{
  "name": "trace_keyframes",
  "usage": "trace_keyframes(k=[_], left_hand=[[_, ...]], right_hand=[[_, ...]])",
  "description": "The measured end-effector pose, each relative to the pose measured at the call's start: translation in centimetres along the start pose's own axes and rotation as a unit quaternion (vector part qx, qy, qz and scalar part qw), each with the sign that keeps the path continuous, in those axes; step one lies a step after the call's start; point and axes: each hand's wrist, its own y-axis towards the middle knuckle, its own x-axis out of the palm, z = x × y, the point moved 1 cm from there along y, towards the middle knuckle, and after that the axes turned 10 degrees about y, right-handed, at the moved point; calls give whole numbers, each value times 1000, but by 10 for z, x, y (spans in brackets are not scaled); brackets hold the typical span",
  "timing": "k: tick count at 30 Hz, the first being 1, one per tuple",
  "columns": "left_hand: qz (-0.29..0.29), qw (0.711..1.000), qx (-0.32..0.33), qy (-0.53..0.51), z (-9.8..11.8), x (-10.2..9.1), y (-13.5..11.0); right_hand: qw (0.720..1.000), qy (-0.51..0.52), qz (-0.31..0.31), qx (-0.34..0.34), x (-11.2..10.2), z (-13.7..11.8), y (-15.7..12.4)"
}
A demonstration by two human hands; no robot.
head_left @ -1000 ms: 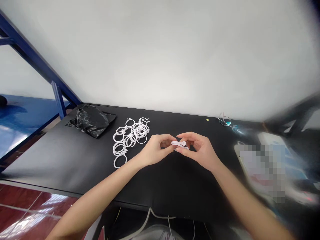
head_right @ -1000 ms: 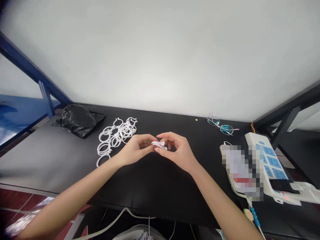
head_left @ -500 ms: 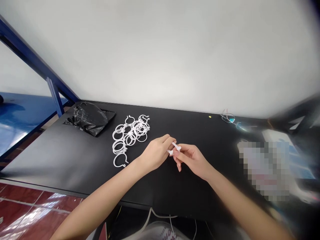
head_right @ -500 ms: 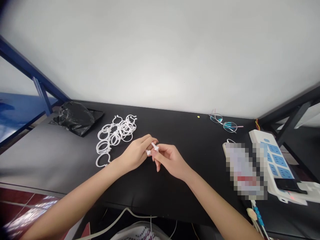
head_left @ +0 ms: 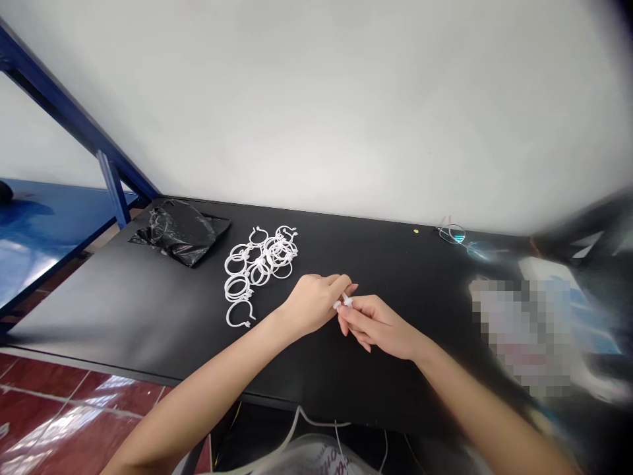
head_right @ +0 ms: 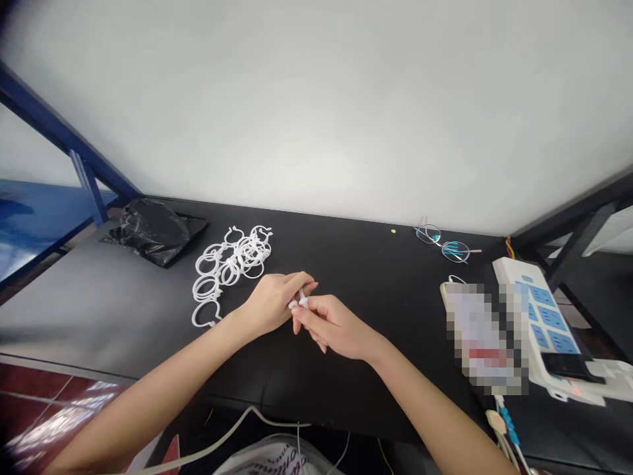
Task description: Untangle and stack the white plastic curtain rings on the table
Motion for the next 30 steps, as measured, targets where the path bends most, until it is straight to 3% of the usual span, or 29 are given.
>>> trace_keyframes(k=[4,8,14,22,26,30], left_hand=[[-37,994,17,-98,1,2,-1],[-65,958,-14,-281,1,2,-3],[-61,907,-56,-414,7,3,-5],[-100,808,-120,-568,13,4,-6],[-100,828,-106,-542,9,6,-6],[-118,855,-124,-490,4,-10,-6]], right_hand=[[998,-32,25,-48,4,4,1],[987,-74,29,-138,8,6,2],[975,-55,36,-213,11,11,3],[978,-18,49,-204,19,4,-1],[984,23,55,-170,19,6,-2],[970,205,44,-124,11,14,2]])
